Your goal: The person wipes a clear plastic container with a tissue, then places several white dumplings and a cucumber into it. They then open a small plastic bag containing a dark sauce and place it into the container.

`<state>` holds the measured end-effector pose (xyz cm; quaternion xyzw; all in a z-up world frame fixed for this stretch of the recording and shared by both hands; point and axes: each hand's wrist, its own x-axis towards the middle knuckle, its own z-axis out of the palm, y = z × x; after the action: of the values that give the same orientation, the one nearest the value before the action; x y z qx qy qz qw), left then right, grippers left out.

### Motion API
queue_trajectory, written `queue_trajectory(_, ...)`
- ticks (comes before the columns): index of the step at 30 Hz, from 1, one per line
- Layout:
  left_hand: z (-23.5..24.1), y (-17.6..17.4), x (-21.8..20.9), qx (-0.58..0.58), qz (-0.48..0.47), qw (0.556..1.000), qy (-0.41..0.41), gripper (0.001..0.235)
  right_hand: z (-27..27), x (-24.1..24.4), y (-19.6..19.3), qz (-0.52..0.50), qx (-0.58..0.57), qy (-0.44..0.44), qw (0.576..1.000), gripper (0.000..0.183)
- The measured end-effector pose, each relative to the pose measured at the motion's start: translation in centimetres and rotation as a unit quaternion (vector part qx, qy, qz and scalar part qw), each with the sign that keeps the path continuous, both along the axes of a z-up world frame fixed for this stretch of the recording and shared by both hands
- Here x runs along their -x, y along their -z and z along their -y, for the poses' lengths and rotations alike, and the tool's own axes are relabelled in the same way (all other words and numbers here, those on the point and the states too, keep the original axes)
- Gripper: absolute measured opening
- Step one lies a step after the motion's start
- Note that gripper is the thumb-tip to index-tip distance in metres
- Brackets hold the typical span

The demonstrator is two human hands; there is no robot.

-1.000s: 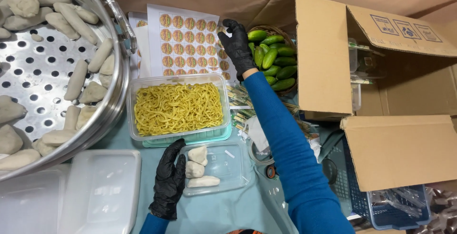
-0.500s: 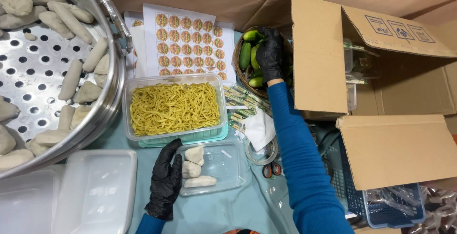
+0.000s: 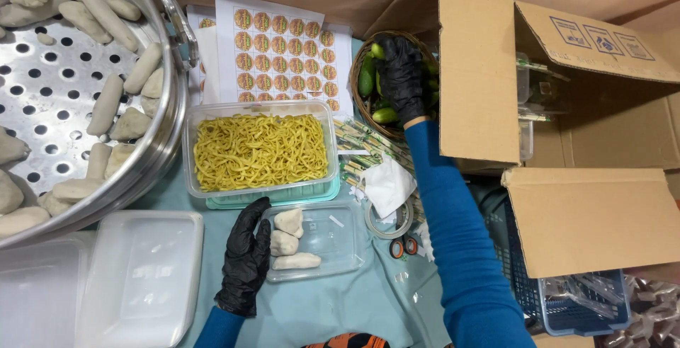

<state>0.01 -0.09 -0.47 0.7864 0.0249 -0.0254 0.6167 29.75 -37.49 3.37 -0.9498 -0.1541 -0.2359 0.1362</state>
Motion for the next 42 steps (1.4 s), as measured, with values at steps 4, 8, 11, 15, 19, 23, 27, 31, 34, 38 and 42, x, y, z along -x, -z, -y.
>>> queue_trajectory(4,-0.1,-0.4,0.1,-0.004,0.014,1.000,0.004,0.044,-5.2,6.3,-2.1,0.046,-0.453,-0.060,0.888,0.056)
queue_trajectory(8,-0.1,0.4,0.2,-0.014,0.027,0.999,0.009,0.045,-11.8,20.5,-4.6,-0.035,-0.540,-0.025,0.840,0.044)
queue_trajectory(11,-0.1,1.0,0.3,-0.005,0.016,1.000,0.008,0.047,-14.1,28.0,-1.9,-0.172,-0.552,-0.015,0.816,0.037)
queue_trajectory(15,0.0,0.9,0.4,-0.004,0.037,0.999,0.010,0.045,-15.7,32.0,-0.4,-0.182,-0.313,-0.048,0.931,0.024)
queue_trajectory(19,-0.3,1.5,0.3,0.026,0.055,0.998,0.008,0.041,-15.7,32.3,1.8,-0.227,-0.392,0.072,0.888,0.028)
queue_trajectory(23,-0.2,1.4,0.3,0.021,0.059,0.998,0.007,0.040,-16.7,31.7,1.9,-0.229,-0.405,0.087,0.881,0.029)
queue_trajectory(27,-0.3,1.4,0.3,0.029,0.059,0.998,0.013,0.040,-17.0,32.5,3.6,-0.302,-0.425,0.101,0.847,0.034)
queue_trajectory(31,-0.2,1.0,0.3,0.009,0.058,0.998,0.016,0.040,-17.2,31.7,1.0,-0.290,-0.394,0.066,0.870,0.061)
queue_trajectory(34,-0.2,1.8,0.5,-0.001,0.069,0.998,0.012,0.040,-16.7,32.2,2.2,-0.320,-0.372,0.025,0.871,0.065)
queue_trajectory(38,-0.2,1.7,0.3,0.003,0.064,0.998,0.013,0.040,-17.0,32.0,0.5,-0.338,-0.379,0.035,0.861,0.063)
queue_trajectory(42,-0.2,2.0,0.4,0.009,0.061,0.998,0.012,0.041,-17.3,31.9,-0.6,-0.358,-0.391,0.053,0.846,0.057)
